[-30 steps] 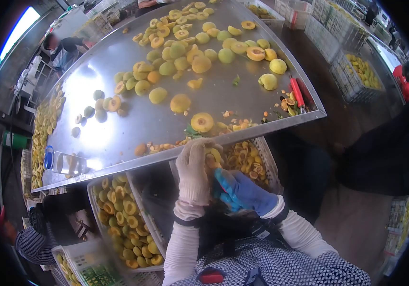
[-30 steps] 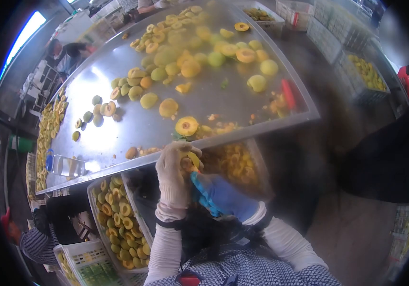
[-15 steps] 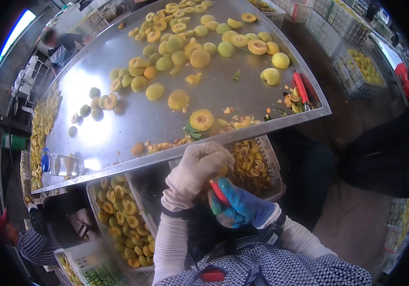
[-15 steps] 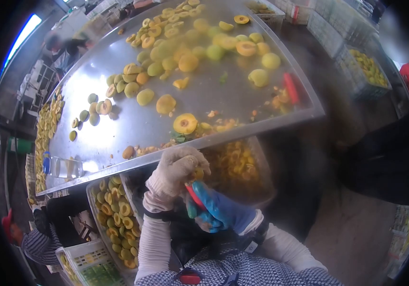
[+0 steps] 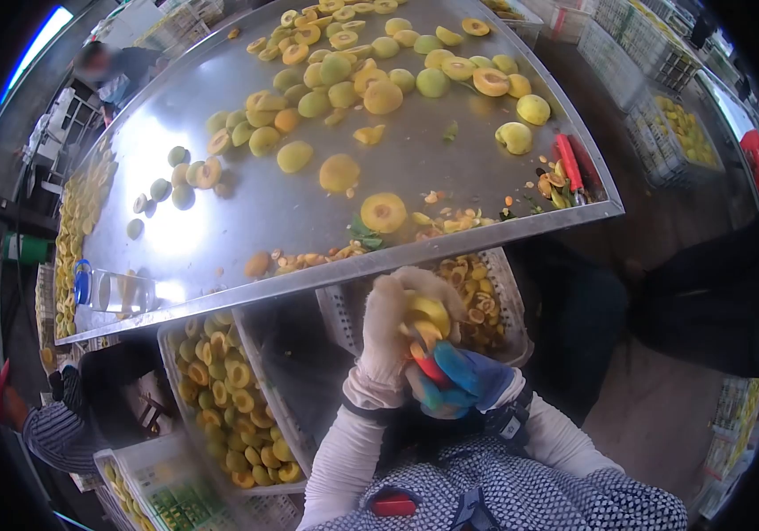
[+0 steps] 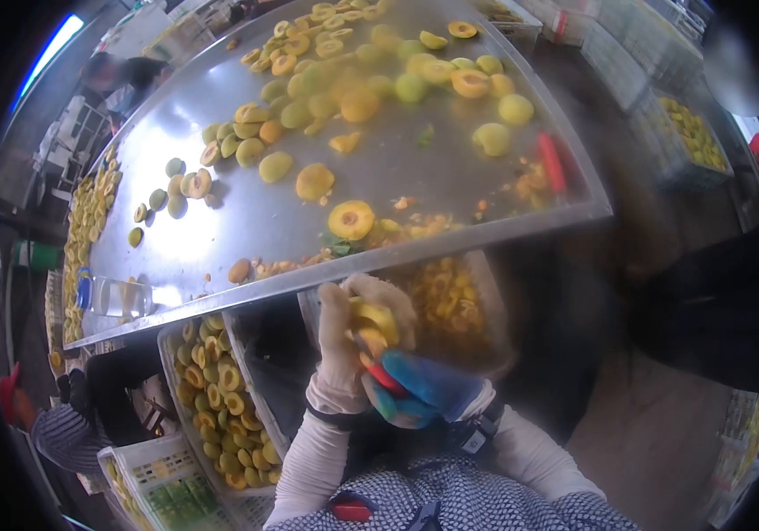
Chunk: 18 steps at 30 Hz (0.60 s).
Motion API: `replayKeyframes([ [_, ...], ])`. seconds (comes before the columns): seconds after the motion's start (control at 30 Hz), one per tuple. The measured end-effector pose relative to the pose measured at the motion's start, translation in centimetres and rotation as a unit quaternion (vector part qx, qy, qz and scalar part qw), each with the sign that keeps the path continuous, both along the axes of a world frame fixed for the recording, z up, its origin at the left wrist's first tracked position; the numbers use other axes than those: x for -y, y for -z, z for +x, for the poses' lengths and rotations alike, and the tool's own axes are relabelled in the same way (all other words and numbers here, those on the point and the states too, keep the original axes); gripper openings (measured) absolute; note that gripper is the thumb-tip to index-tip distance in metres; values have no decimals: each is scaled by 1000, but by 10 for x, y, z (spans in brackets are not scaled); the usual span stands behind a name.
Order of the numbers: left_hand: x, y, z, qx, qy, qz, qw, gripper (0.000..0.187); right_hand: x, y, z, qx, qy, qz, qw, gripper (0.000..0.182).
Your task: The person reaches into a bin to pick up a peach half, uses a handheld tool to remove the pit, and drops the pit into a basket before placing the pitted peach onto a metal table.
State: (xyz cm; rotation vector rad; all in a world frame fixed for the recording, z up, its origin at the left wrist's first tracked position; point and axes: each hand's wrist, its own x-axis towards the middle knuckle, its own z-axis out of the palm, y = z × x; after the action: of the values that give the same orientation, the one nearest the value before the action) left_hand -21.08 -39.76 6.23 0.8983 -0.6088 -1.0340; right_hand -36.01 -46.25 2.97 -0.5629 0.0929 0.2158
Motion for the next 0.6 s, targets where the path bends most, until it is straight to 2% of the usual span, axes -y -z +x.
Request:
replayKeyframes([
  [0.03, -6, -5, -3, -97, -2, 12, 995, 61, -2, 0, -2, 5, -3, -55, 998, 62],
  [0.07, -12, -8, -6, -193, -5, 23, 981, 63, -4, -1, -4, 7, -9, -53, 999, 62],
  [0.1, -19, -11, -3, -188, -8, 22, 982, 63, -5, -1, -4, 14, -16, -28, 999, 63],
  [0.13, -31, -15, 6, -41, -66, 52, 996, 62, -5, -2, -4, 22, -22, -5, 1000, 63],
  [0.17, -46, -19, 17, 107, -124, 80, 983, 61, -1, 4, -9, 27, -23, -7, 999, 63],
  [0.23, -93, -31, 44, 215, -304, 176, 911, 54, 14, 23, -17, -23, -37, -39, 998, 62],
  [0.27, -123, -34, 69, 356, -322, 309, 821, 45, 15, 26, -12, -225, -18, -181, 957, 64],
  [0.3, -153, -37, 95, 482, -324, 426, 693, 36, 18, 30, -14, -222, -13, -183, 958, 64],
  [0.33, -186, -41, 115, 637, -257, 469, 555, 29, 19, 36, -17, -249, 8, -169, 954, 63],
  [0.37, -205, -43, 127, 759, -178, 491, 388, 23, 18, 41, -20, -279, 28, -152, 948, 62],
  [0.43, -186, -55, 133, 672, -290, 384, 563, 22, 20, 42, -14, -283, 15, -149, 948, 61],
  [0.47, -132, -95, 109, 478, -297, 483, 670, 27, 13, 41, -5, -262, 21, -241, 934, 58],
  [0.5, -102, -95, 109, 478, -300, 468, 680, 27, 10, 45, -2, -240, 31, -335, 911, 56],
  [0.53, -73, -93, 110, 573, -240, 408, 668, 30, 3, 72, -9, -107, 33, -482, 869, 49],
  [0.57, -45, -89, 112, 662, -179, 333, 647, 32, -2, 98, -16, 10, 67, -619, 782, 44],
  [0.6, -10, -76, 115, 651, -170, 331, 661, 42, -9, 115, -20, 43, 87, -633, 768, 42],
])
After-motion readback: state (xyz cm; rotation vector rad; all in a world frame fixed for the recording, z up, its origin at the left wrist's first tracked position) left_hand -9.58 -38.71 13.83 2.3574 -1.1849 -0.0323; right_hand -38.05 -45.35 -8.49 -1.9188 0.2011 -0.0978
